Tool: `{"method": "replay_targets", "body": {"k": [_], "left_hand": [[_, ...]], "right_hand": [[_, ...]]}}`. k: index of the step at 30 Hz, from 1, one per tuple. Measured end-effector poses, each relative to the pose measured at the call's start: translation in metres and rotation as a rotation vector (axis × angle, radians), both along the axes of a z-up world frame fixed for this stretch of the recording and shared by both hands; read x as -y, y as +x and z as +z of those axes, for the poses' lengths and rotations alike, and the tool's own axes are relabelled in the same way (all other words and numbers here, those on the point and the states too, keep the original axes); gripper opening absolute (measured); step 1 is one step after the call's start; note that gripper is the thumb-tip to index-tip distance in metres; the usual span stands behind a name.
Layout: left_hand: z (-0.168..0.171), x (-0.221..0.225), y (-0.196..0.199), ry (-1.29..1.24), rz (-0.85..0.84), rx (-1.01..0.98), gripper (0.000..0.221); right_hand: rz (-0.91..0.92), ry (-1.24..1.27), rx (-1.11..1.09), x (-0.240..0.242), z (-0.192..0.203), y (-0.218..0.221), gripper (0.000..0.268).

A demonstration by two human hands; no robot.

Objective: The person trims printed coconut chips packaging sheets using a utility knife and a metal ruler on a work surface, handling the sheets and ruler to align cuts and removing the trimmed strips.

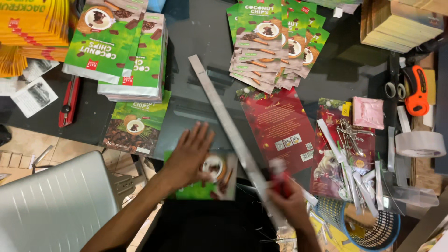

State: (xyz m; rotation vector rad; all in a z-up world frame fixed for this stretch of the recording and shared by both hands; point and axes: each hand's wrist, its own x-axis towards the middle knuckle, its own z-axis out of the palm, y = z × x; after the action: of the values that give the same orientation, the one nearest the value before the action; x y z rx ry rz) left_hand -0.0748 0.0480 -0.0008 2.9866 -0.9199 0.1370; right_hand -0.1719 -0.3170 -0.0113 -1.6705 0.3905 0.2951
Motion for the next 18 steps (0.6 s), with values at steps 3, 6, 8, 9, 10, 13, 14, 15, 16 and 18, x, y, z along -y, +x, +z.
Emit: {"method": "replay_targets", "body": {"k": [3, 6, 8, 9, 10, 13, 14, 15, 16, 18], "left_hand": [[0.045, -0.006, -0.002, -0.262, -0.040, -0.443, 0.068], [0.113, -0.015, 0.003, -0.746, -0.020, -0.253, 0.024], [0.168, -0.013, 0.004, -0.883, -0.031, -0.084, 0.017], [0.195, -0.012, 0.002, -1.017, -0.036, 0.084, 0.019], [0.186, -0.013, 0.003, -1.015, -0.033, 0.083, 0.019], [0.142, -0.020, 0.005, -0.999, -0.220, 0.063, 0.025], [0.115, -0.025, 0.002, -0.800, -0.236, -0.146, 0.047], [0.088, -0.029, 0.000, -0.594, -0.253, -0.347, 0.084], [0.085, -0.031, 0.001, -0.595, -0.258, -0.352, 0.084], [0.081, -0.039, 0.003, -0.581, -0.273, -0.778, 0.088]], "right_hand": [[-0.060, -0.120, -0.241, 0.007, 0.079, 0.024, 0.024], [-0.024, -0.004, 0.001, 0.026, 0.060, 0.022, 0.020], [-0.043, -0.005, -0.014, 0.026, 0.060, 0.025, 0.020], [-0.056, -0.008, -0.037, 0.026, 0.060, 0.025, 0.021], [-0.054, -0.006, -0.039, 0.024, 0.058, 0.024, 0.021], [-0.054, 0.048, 0.013, 0.021, 0.052, 0.025, 0.021], [-0.041, 0.032, 0.026, 0.021, 0.050, 0.026, 0.020], [-0.033, 0.016, 0.039, 0.021, 0.048, 0.025, 0.020], [-0.039, 0.014, 0.036, 0.019, 0.044, 0.021, 0.020], [-0.035, 0.149, -0.013, 0.014, 0.036, 0.016, 0.020]]}}
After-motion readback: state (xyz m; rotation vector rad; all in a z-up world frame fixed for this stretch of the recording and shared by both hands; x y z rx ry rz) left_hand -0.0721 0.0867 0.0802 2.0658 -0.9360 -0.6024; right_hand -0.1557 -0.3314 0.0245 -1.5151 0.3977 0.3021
